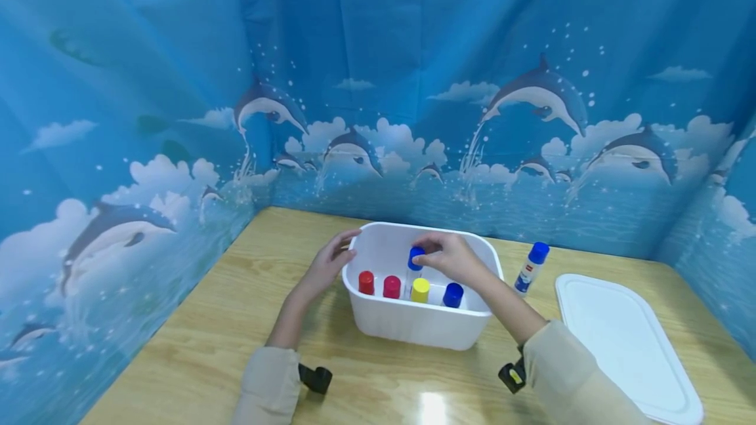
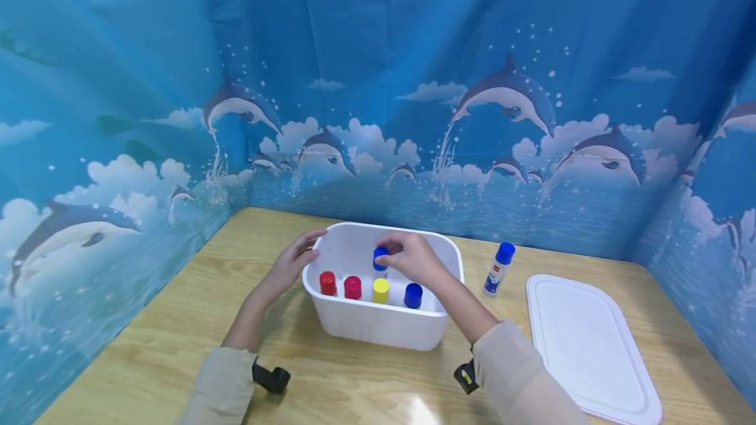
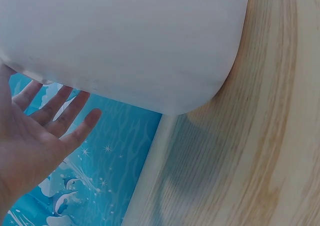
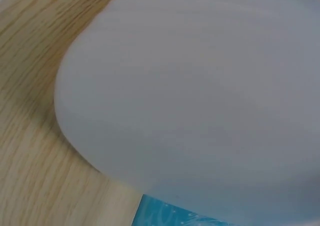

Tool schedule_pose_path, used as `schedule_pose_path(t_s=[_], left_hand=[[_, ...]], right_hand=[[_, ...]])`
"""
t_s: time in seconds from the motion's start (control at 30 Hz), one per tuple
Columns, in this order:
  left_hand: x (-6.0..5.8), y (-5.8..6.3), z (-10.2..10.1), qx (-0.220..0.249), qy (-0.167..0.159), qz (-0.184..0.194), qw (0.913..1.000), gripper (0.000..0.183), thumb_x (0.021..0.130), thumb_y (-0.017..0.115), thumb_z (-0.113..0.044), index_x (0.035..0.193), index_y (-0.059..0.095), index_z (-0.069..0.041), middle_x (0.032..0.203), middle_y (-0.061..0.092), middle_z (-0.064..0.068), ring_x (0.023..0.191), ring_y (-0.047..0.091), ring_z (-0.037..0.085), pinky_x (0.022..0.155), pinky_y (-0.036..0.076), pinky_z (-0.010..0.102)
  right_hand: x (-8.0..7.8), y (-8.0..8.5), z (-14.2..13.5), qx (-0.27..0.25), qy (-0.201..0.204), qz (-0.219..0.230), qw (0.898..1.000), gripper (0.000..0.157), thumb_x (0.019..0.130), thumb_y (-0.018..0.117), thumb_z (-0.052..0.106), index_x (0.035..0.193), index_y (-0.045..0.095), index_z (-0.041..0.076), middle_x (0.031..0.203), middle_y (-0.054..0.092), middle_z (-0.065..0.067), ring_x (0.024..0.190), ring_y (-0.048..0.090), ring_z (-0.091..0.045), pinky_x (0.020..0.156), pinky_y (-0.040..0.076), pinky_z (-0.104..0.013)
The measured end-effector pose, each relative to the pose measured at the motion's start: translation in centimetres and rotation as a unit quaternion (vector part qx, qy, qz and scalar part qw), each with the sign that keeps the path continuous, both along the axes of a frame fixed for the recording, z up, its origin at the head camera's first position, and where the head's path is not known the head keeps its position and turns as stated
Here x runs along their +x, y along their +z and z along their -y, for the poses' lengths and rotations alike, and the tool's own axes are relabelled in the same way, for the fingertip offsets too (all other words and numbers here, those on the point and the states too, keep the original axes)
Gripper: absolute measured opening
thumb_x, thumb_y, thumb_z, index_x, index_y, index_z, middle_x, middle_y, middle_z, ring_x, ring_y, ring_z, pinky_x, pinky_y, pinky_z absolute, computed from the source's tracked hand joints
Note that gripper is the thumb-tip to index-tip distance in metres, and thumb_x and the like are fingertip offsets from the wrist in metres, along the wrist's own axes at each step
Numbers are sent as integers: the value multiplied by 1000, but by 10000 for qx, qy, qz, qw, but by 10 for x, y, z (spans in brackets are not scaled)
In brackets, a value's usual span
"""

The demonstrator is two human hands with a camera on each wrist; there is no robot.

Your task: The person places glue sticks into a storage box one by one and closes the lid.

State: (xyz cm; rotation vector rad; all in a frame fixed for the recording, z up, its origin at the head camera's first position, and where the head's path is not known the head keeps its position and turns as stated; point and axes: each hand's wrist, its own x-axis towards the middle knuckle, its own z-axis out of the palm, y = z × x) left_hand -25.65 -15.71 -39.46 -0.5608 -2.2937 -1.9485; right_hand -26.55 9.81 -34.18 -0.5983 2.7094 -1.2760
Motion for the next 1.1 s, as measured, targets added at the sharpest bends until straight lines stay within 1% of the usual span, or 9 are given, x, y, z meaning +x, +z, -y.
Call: schedule_pose_path(t_s=[0.1,0.27,0.33,0.4,0.63,0.77,0.93,1.0,1.1], left_hand=[[3,4,-1,43,-31,66,10000,41,95,48,-6,133,40,5,131,41,28,116,44,41,94,41,43],[15,21,-4,-45,-60,200,9998,40,95,46,-3,133,39,7,132,39,29,117,42,42,95,40,45],[17,24,-4,-111,-51,198,9997,40,95,45,-2,133,38,7,132,39,29,117,42,42,95,40,45],[15,22,-4,-101,-51,245,9996,41,95,45,-3,134,38,6,133,39,29,117,42,42,95,40,44],[2,3,0,19,-46,188,9998,42,95,48,-11,135,40,1,134,40,25,118,43,39,95,40,44],[1,0,2,23,-16,144,9999,42,95,49,-12,135,40,0,134,40,24,117,44,38,95,40,43],[0,0,2,-12,-12,122,9999,42,95,49,-11,135,41,0,133,41,24,117,44,38,95,41,43],[3,4,1,-26,-22,120,9999,42,95,48,-10,135,40,1,133,41,25,117,43,39,95,40,43],[3,3,0,-14,-35,73,10000,42,95,48,-9,134,40,1,133,41,25,117,44,39,94,41,43]], right_hand=[[0,-1,0,15,66,-40,10000,27,82,70,12,108,66,5,96,65,-3,90,61,-18,78,52,-31],[-1,-2,-1,35,128,-27,9999,27,82,70,13,108,66,6,97,65,-2,91,61,-18,79,52,-31],[-1,-2,-1,55,163,-21,9999,28,82,70,14,109,66,6,97,65,-2,91,60,-18,80,51,-32],[-1,-2,-1,65,205,-22,9998,28,83,69,14,109,65,6,97,65,-1,92,60,-18,80,51,-32],[-1,-1,-1,96,294,-55,9995,29,83,69,15,110,65,6,98,65,-2,93,60,-19,81,51,-33],[-1,-1,-1,61,327,-26,9994,29,84,68,15,111,64,6,101,64,-2,95,60,-21,81,51,-33],[0,3,-3,-166,262,119,9994,30,85,66,17,114,62,8,107,62,-4,99,59,-22,82,50,-35],[1,5,-5,-298,218,145,9992,31,86,65,17,115,61,8,109,62,-6,100,58,-22,83,50,-35],[2,10,-10,-482,194,33,9986,31,88,63,18,117,60,6,111,61,-9,102,57,-23,84,49,-37]])
